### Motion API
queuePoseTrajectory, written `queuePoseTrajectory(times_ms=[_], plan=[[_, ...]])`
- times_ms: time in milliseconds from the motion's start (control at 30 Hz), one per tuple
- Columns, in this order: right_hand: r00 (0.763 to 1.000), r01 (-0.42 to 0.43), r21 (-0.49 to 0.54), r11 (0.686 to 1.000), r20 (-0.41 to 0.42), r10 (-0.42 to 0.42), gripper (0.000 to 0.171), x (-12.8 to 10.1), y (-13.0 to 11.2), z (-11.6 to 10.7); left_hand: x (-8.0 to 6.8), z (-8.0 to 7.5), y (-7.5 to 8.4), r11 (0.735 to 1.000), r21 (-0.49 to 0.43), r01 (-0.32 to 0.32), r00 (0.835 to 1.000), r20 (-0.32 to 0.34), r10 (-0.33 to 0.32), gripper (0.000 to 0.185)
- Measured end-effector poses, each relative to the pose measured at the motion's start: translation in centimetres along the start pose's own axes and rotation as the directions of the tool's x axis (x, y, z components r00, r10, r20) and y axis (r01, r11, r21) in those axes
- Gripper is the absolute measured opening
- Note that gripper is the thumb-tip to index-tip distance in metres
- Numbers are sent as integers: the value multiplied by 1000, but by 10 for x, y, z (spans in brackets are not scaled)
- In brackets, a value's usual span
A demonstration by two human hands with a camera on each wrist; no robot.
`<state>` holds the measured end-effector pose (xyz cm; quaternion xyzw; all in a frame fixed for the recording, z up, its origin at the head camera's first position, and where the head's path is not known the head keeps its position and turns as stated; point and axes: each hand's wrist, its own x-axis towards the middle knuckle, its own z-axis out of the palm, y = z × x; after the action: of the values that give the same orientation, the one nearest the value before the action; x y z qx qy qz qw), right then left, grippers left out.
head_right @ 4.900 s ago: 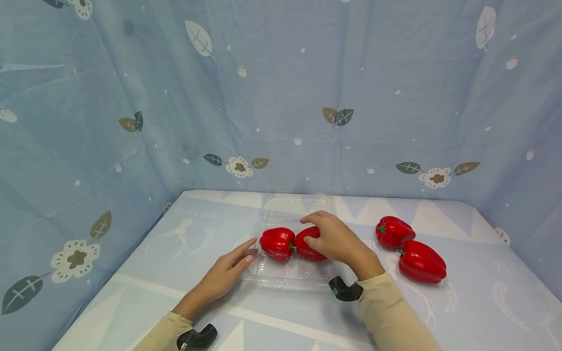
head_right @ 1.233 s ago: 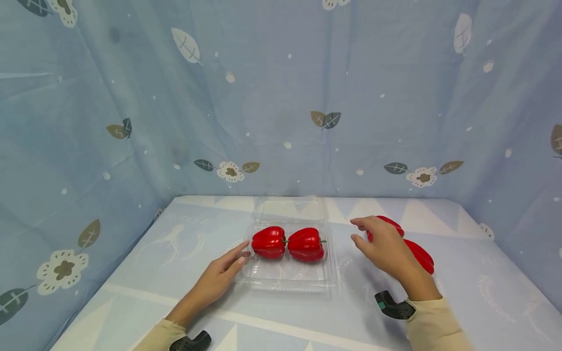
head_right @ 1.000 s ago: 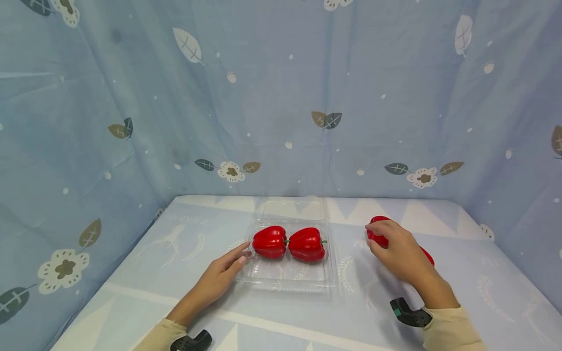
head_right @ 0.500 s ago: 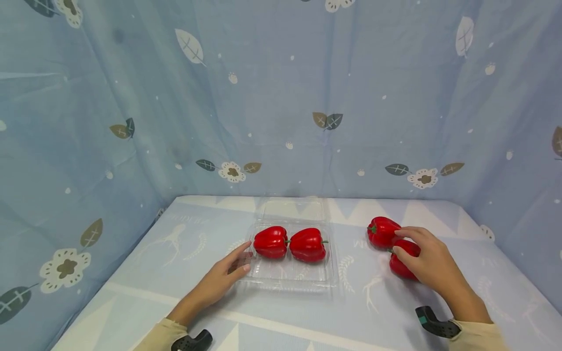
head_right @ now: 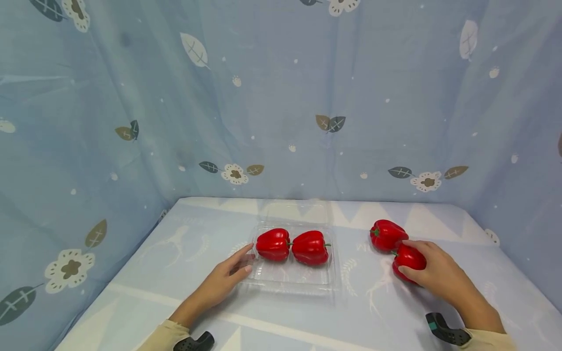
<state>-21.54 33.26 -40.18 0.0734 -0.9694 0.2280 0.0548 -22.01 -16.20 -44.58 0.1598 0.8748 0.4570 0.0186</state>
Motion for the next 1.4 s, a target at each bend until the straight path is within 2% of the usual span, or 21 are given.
queuePoseTrajectory(times_ms=[200,333,500,600,700,933,1000,1233,1300,1400], plan=[[999,-46,22,999,-13,46,86,-3,-2,-1,2,2,2,1000,16,-10,1000,-6,10,59],[995,-81,157,984,-37,88,83,-2,-10,1,3,1,3,1000,25,-7,1000,-12,7,58],[993,-61,365,929,-75,95,77,4,-21,9,1,0,1,1000,20,-10,1000,-28,11,59],[995,-49,462,886,-59,86,75,5,-26,14,0,-1,0,1000,16,-19,999,-34,20,59],[996,-47,514,857,-38,78,74,5,-30,18,-1,0,-1,1000,16,-24,999,-35,25,58],[996,-54,580,813,-22,82,72,4,-34,23,-1,1,-1,1000,10,-26,999,-35,26,57],[996,-52,613,788,-20,82,71,3,-35,24,0,1,-1,999,3,-32,999,-32,32,57],[997,-18,768,640,-33,67,61,5,-44,34,0,1,-1,999,-11,-40,999,-30,40,56],[997,-26,782,623,-27,75,60,5,-47,35,0,1,-1,999,-6,-36,999,-30,36,56],[998,-29,815,579,-13,68,59,6,-50,37,0,1,-1,1000,-4,-30,999,-33,29,56]])
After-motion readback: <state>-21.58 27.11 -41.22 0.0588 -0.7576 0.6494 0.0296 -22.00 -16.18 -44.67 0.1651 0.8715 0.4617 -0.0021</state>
